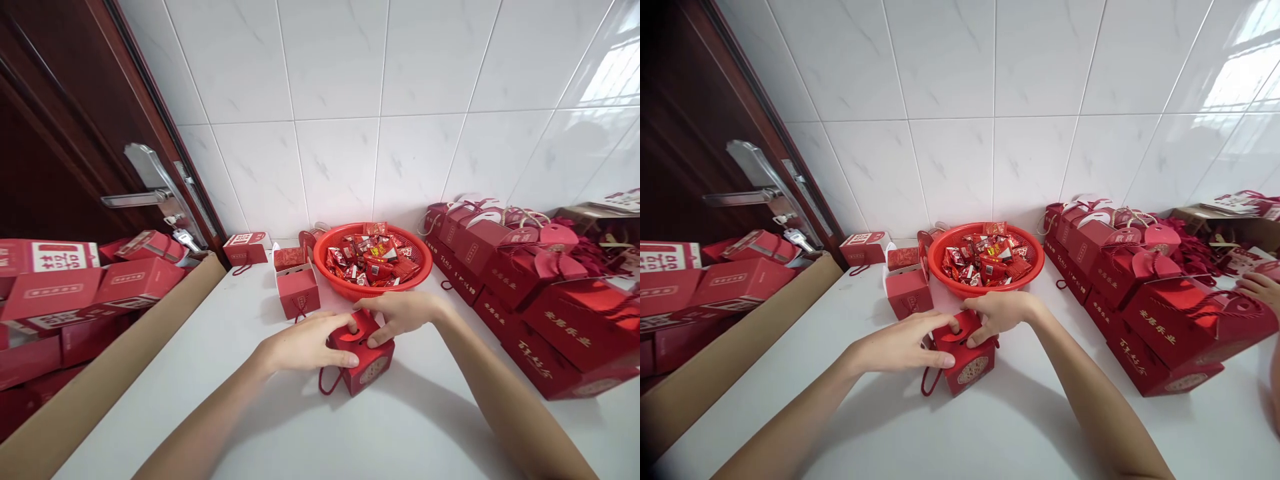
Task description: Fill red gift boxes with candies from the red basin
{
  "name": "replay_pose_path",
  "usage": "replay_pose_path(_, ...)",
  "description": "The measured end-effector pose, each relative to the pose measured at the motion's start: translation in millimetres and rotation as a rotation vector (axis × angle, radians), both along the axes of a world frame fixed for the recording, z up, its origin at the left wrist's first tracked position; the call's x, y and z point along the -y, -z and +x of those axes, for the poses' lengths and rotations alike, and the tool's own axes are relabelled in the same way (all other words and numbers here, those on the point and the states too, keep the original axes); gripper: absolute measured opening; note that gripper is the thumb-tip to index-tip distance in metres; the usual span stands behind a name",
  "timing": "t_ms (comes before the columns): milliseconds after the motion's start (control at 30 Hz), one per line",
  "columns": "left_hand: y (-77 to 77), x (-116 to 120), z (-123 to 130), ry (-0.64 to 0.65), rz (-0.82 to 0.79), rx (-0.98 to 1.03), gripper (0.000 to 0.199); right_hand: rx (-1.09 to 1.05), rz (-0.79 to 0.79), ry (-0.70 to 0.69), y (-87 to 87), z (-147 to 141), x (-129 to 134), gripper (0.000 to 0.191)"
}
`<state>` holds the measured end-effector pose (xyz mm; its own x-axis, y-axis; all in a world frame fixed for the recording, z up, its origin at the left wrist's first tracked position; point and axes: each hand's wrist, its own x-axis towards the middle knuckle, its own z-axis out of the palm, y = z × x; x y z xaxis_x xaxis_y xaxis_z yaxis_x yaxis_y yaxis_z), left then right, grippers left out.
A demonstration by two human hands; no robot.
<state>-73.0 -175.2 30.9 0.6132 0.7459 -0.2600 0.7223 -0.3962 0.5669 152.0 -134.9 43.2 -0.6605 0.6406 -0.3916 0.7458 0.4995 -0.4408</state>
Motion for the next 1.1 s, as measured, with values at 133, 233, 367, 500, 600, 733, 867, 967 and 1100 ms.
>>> replay_pose_path(133, 3.0, -9, -2, -0.007, -0.046, 0.051, 0.046, -0.061, -0.038, 0.013, 3.4, 1, -6, 0.066)
replay_pose_path(233, 5.1, -13, -2, -0.023, -0.064, 0.053, 0.05, -0.131, -0.162, 0.068, 5.5, 2, -9, 0.071)
replay_pose_path(367, 3.5, -13, -3, -0.042, -0.061, 0.048, 0.05, -0.215, -0.258, 0.13, 10.8, 5, -13, 0.078)
replay_pose_path(500, 1.6, -11, -4, -0.069, -0.026, 0.019, 0.053, -0.31, -0.288, 0.183, 17.2, 6, -18, 0.074)
replay_pose_path(600, 0.5, -9, -5, -0.074, 0.005, 0.017, 0.051, -0.363, -0.28, 0.213, 16.7, 7, -19, 0.065)
replay_pose_path(733, -2.1, -6, -6, -0.085, 0.031, 0.014, 0.048, -0.476, -0.327, 0.226, 9.9, 9, -17, 0.05)
replay_pose_path(867, -2.0, -3, -5, -0.105, 0.05, 0.007, 0.049, -0.658, -0.405, 0.228, 2.7, 12, -13, 0.041)
replay_pose_path(967, 1.8, -3, -3, -0.133, 0.078, 0.024, 0.05, -0.804, -0.423, 0.256, -4.3, 11, -7, 0.037)
replay_pose_path(1100, 0.7, -1, 1, -0.198, 0.111, 0.279, 0.041, -0.919, -0.368, 0.292, -15.3, 11, 4, 0.028)
